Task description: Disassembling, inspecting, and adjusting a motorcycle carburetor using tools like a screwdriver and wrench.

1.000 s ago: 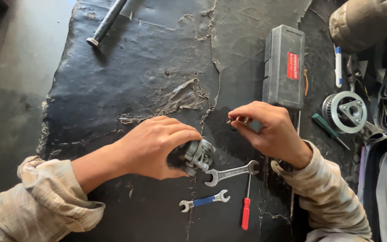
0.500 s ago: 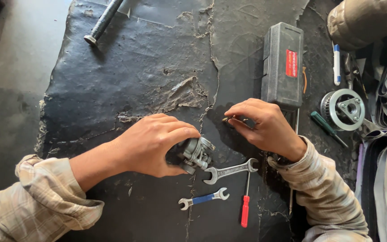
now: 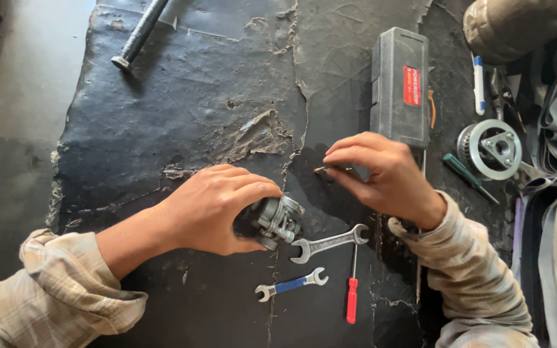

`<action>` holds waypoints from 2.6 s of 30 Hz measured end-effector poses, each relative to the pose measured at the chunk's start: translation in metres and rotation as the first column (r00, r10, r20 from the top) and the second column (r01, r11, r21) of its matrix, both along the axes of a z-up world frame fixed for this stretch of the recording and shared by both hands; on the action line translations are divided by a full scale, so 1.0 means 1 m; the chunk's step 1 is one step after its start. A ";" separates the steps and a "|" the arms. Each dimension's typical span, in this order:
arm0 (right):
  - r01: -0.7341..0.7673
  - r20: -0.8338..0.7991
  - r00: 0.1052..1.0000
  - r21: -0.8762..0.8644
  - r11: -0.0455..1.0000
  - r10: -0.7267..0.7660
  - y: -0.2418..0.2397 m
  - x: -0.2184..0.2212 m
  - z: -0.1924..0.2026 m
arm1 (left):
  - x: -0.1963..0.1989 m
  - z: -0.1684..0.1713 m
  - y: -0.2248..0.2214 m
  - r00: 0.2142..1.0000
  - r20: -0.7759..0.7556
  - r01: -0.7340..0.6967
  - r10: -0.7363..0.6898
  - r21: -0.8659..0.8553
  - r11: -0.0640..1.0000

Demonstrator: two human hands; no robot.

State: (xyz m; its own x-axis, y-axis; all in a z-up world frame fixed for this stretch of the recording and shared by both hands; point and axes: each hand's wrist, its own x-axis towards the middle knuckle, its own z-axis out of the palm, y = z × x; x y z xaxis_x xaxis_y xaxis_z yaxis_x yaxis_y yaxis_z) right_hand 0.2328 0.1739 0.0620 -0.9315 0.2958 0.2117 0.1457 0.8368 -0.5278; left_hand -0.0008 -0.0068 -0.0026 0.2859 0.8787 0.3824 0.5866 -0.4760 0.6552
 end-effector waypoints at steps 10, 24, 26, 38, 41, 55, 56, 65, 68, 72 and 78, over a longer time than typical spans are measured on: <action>0.303 0.114 0.928 0.316 0.899 -0.354 0.008 0.060 0.049 | 0.002 -0.003 0.002 0.999 0.044 -0.024 0.022 0.034 0.999; 0.161 0.668 0.541 0.514 0.843 -0.511 0.034 0.096 0.013 | 0.000 0.008 0.001 0.994 0.073 -0.061 0.075 -0.185 0.981; 0.178 0.672 0.534 0.504 0.845 -0.513 0.033 0.098 0.013 | 0.000 0.008 0.001 0.994 0.087 -0.048 0.060 -0.136 0.990; 0.292 0.435 0.770 0.409 0.864 -0.467 0.018 0.119 -0.006 | 0.002 0.009 0.003 0.998 -0.031 -0.051 0.049 -0.081 0.995; 0.263 0.405 0.785 0.467 0.844 -0.469 0.018 0.117 -0.008 | 0.002 0.008 0.003 0.998 -0.028 -0.054 0.052 -0.077 0.996; 0.290 -0.136 0.949 0.012 0.957 -0.285 -0.029 0.051 -0.060 | 0.007 0.011 0.002 0.995 -0.083 -0.062 0.054 -0.092 0.994; 0.289 -0.135 0.949 0.011 0.957 -0.285 -0.029 0.051 -0.060 | 0.007 0.010 0.002 0.995 -0.082 -0.063 0.055 -0.093 0.994; 0.283 -0.103 0.955 0.053 0.958 -0.277 -0.030 0.052 -0.056 | 0.006 0.009 0.002 0.995 -0.084 -0.056 0.049 -0.076 0.996; 0.292 -0.105 0.952 0.017 0.956 -0.289 -0.033 0.053 -0.054 | 0.005 0.008 0.003 0.995 -0.081 -0.057 0.051 -0.070 0.996; 0.328 -0.213 0.923 0.007 0.945 -0.320 -0.038 0.058 -0.051 | -0.001 0.008 0.000 0.999 -0.010 -0.039 0.039 -0.092 0.995; 0.213 -0.241 0.951 0.062 0.975 -0.192 -0.036 0.065 -0.048 | -0.002 0.006 0.002 0.948 0.300 0.012 0.108 -0.370 0.929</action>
State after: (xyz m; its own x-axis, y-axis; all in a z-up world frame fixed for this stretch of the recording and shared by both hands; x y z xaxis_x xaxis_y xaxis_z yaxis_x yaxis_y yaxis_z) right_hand 0.2978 0.1377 0.0137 -0.7762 0.4442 0.4475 0.1989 0.8460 -0.4947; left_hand -0.0030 -0.0046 0.0033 0.1591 0.9825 0.0968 0.3413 -0.1467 0.9284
